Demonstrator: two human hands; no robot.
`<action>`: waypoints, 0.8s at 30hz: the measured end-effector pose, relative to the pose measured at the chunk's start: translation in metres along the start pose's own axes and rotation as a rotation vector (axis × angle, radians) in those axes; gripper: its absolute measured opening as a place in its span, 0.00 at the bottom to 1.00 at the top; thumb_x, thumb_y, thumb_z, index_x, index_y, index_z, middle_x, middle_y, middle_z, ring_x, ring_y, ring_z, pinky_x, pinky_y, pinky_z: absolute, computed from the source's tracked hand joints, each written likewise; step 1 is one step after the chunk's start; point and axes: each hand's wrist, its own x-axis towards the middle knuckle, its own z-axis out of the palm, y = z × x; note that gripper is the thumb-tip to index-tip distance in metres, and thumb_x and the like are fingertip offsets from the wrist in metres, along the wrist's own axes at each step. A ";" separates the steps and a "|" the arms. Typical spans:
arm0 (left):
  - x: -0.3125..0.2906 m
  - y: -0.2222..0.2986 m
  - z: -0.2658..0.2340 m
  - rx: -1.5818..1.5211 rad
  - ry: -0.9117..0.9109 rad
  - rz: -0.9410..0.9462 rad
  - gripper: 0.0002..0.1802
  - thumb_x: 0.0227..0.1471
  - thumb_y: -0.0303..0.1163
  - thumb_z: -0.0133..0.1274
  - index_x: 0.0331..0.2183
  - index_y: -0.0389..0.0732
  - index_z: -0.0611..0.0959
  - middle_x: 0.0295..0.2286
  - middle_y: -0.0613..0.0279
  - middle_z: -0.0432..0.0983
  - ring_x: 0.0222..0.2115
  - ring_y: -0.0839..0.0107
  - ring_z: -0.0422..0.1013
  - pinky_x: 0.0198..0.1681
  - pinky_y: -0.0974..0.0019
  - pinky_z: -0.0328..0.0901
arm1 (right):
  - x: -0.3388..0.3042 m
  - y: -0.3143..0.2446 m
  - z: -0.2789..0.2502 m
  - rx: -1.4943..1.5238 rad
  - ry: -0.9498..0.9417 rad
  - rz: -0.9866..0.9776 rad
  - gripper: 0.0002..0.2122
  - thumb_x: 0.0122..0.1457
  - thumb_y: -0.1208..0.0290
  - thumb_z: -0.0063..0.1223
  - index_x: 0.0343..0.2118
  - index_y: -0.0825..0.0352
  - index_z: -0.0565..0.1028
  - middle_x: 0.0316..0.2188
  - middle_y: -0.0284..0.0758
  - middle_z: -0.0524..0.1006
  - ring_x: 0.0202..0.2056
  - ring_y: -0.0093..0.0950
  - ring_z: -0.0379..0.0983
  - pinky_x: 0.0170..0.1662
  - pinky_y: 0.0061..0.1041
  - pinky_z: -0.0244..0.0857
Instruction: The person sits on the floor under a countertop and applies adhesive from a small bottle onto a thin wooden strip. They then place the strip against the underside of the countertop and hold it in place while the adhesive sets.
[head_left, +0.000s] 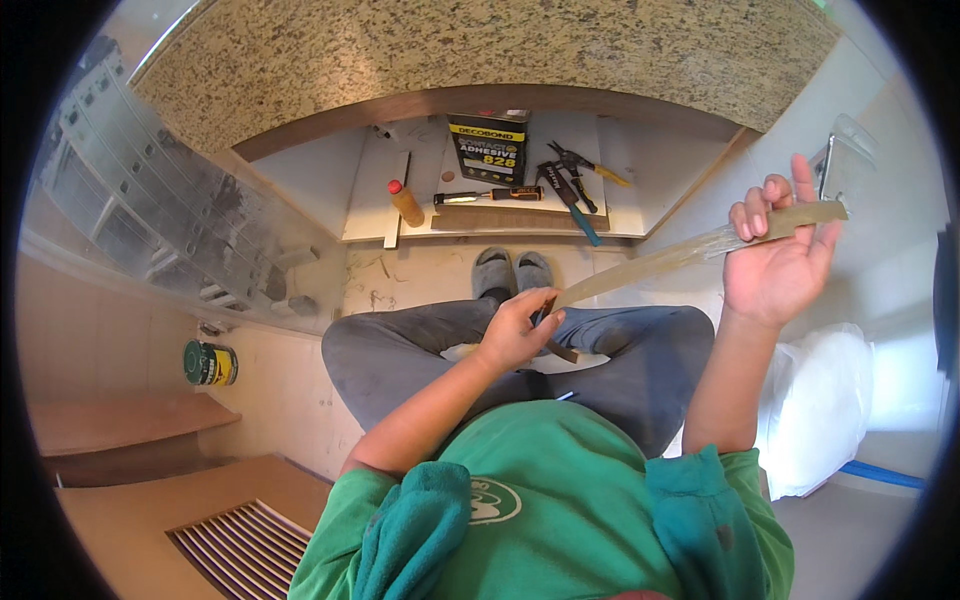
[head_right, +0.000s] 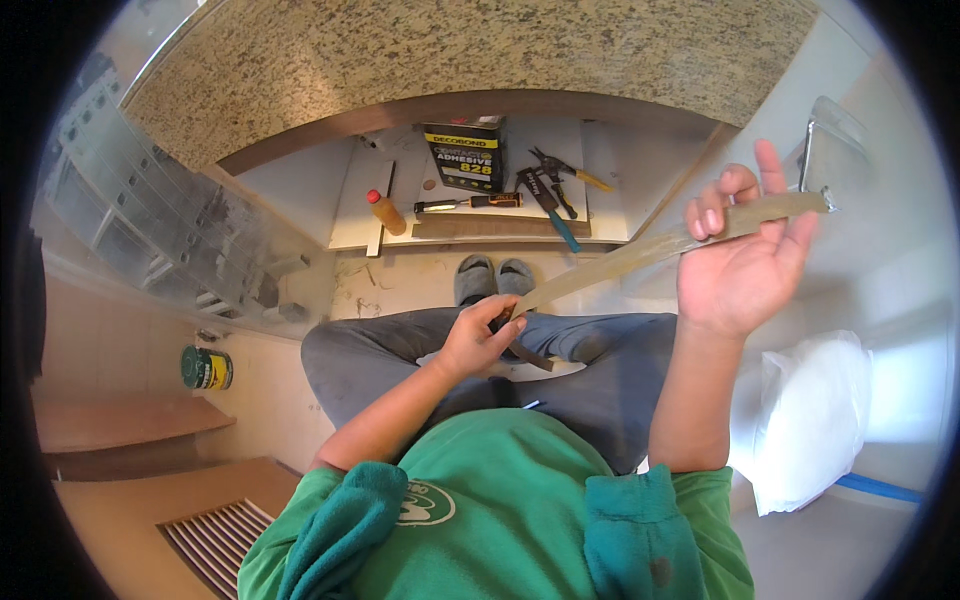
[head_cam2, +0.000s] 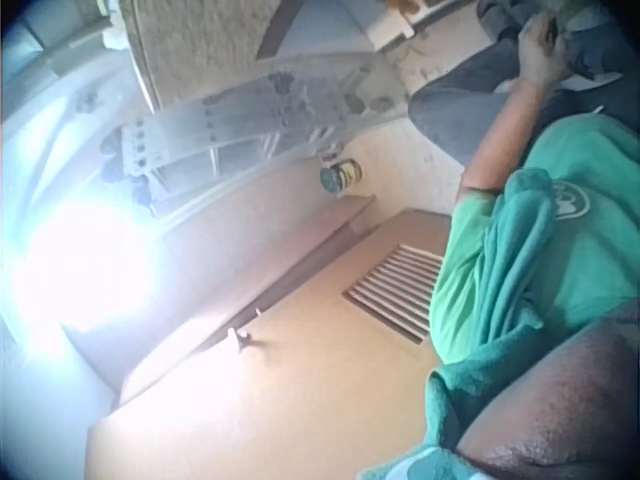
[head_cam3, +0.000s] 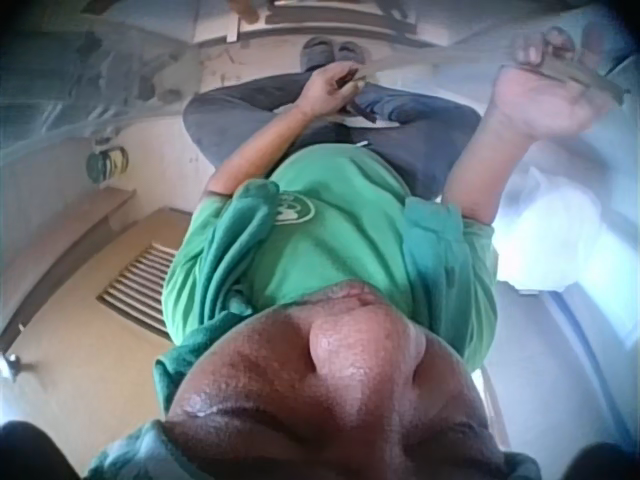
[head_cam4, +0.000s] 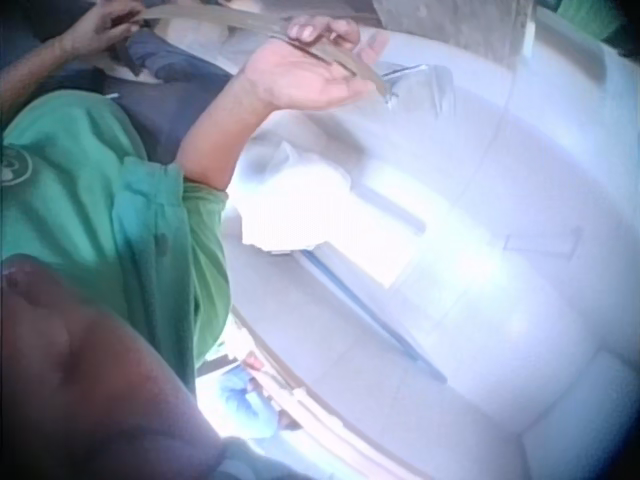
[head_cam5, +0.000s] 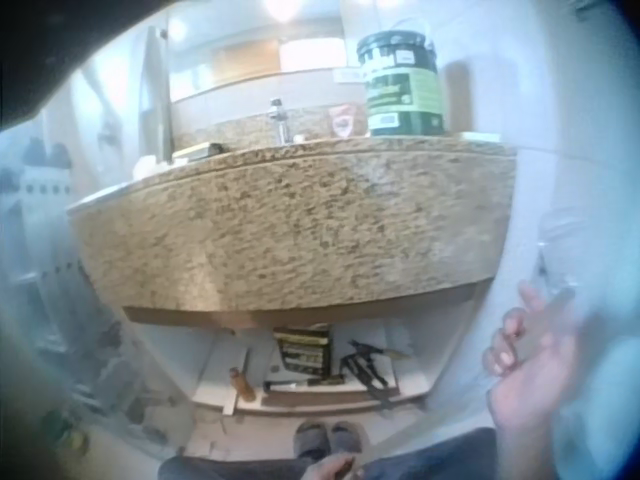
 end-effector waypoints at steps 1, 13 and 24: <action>0.002 0.000 0.001 -0.004 -0.035 -0.037 0.25 0.52 0.31 0.66 0.51 0.36 0.79 0.37 0.51 0.79 0.37 0.55 0.76 0.43 0.62 0.71 | 0.000 0.001 -0.002 -0.004 0.007 0.012 0.34 0.70 0.41 0.38 0.61 0.71 0.67 0.34 0.38 0.74 0.27 0.27 0.63 0.32 0.28 0.57; 0.061 0.100 -0.016 0.092 -0.001 0.327 0.25 0.54 0.35 0.66 0.52 0.38 0.80 0.45 0.49 0.81 0.49 0.53 0.76 0.53 0.56 0.69 | -0.018 0.040 0.002 -0.230 -0.096 0.047 0.21 0.71 0.53 0.50 0.46 0.71 0.76 0.31 0.36 0.77 0.31 0.26 0.73 0.36 0.26 0.69; 0.101 0.137 0.021 0.029 -0.020 0.356 0.08 0.57 0.31 0.63 0.36 0.36 0.86 0.28 0.54 0.82 0.28 0.64 0.79 0.34 0.64 0.72 | -0.006 0.018 -0.023 -0.383 -0.154 0.230 0.23 0.68 0.55 0.56 0.53 0.73 0.76 0.39 0.37 0.79 0.42 0.28 0.75 0.43 0.26 0.74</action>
